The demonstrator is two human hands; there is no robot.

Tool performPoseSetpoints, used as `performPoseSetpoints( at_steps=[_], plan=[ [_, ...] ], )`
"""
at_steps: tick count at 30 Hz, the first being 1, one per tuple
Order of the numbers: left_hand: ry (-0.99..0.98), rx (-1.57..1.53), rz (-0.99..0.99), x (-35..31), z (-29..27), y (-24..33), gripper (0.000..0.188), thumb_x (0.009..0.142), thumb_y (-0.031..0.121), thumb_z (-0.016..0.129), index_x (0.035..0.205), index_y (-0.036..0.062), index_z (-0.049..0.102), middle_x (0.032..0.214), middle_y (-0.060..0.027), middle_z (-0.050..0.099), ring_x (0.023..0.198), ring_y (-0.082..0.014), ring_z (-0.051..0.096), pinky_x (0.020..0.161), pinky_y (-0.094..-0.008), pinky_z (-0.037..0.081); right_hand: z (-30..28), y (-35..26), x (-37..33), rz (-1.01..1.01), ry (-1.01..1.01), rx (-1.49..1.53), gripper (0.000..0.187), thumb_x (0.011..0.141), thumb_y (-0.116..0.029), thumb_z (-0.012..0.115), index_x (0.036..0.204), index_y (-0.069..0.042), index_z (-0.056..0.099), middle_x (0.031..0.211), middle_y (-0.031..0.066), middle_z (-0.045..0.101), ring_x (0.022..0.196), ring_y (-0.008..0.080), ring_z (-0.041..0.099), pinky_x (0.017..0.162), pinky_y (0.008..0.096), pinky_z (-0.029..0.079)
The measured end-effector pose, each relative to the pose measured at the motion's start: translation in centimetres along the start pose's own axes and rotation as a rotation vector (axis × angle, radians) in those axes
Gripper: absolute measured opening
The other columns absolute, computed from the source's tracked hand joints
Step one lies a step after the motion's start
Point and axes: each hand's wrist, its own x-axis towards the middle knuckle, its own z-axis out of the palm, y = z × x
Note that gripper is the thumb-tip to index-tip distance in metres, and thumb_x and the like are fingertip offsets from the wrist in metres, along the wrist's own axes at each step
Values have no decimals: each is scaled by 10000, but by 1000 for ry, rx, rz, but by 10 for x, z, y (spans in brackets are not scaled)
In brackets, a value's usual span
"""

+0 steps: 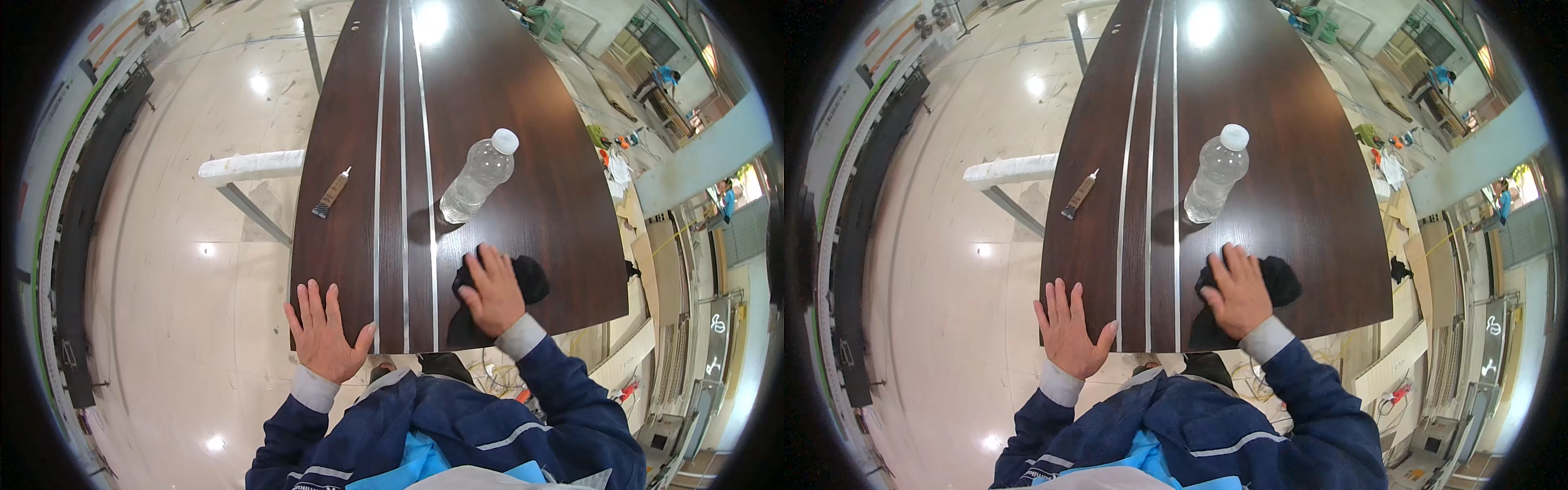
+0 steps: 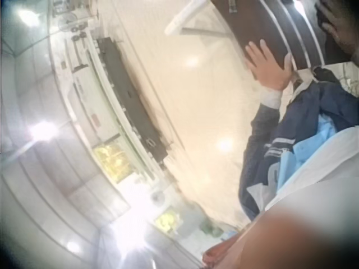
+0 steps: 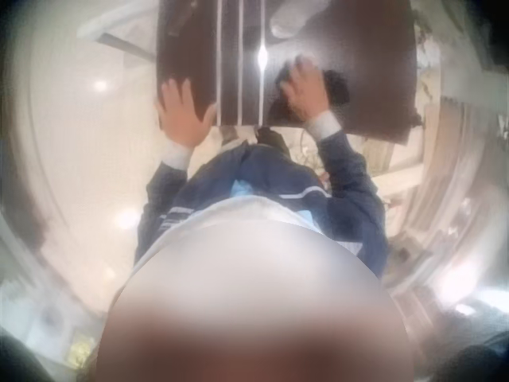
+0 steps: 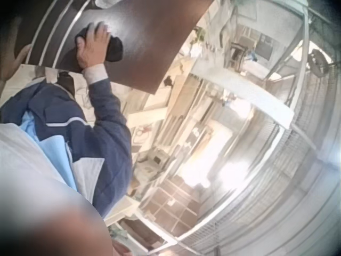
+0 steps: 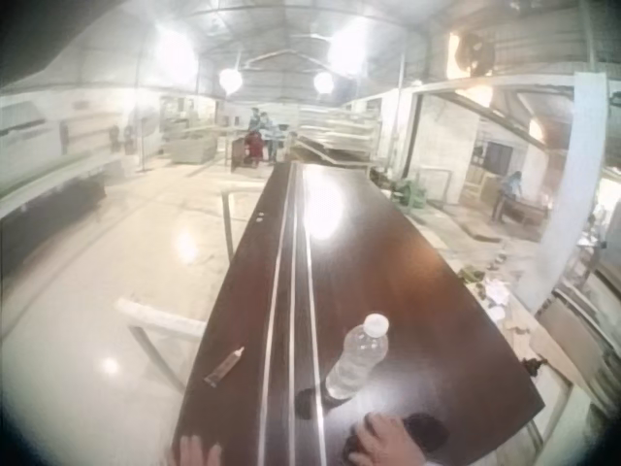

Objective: The person wipes a dark wood-grain panel with a black cloth while holding a plastic bottle, then applies thin white tape strips along the panel surface. The person uses a small tool to press the tape edges and wipes the panel again.

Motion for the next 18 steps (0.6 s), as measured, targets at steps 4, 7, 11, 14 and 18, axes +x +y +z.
performPoseSetpoints(
  at_steps=[4, 7, 11, 14, 18],
  plan=[
    [37, 1, 5, 6, 6, 0, 939, 972, 567, 679, 1636, -30, 388, 1713, -363, 290, 1631, -520, 200, 1308, -683, 58, 4, 40, 33, 349, 112, -131, 641, 1067, -345, 622, 1584, 6, 483, 1637, 301, 453, 1529, 482, 407, 1287, 603, 286],
    [62, -12, -1, 4, 12, -2, 939, 963, 558, 702, 1638, -16, 392, 1708, -357, 308, 1632, -506, 212, 1316, -664, 71, 21, 82, 70, 461, 319, -40, 638, 1076, -340, 617, 1598, -5, 469, 1612, 298, 486, 1515, 461, 435, 1286, 583, 296],
    [125, -72, -6, 3, 13, -4, 965, 942, 595, 729, 1626, -10, 417, 1684, -314, 388, 1631, -468, 251, 1321, -656, 54, 37, 108, 96, 463, 617, 136, 550, 1077, -320, 620, 1535, -26, 534, 1549, 253, 557, 1479, 459, 475, 1280, 574, 306],
    [385, -175, 6, 1, 8, 2, 665, 985, 447, 747, 1474, 22, 597, 1489, -243, 626, 1453, -432, 529, 1254, -598, 302, 23, 89, 82, 281, 805, 46, 414, 1077, -276, 617, 1414, -36, 625, 1460, 208, 628, 1435, 447, 519, 1259, 562, 332],
    [461, -542, 146, -18, 3, 54, 79, 992, 145, 736, 1031, 89, 775, 978, -98, 773, 879, -344, 717, 798, -437, 528, -20, 36, 10, -47, 802, 283, 87, 1010, -69, 657, 1039, -28, 728, 1043, 182, 716, 1005, 412, 659, 932, 484, 509]
  ],
)
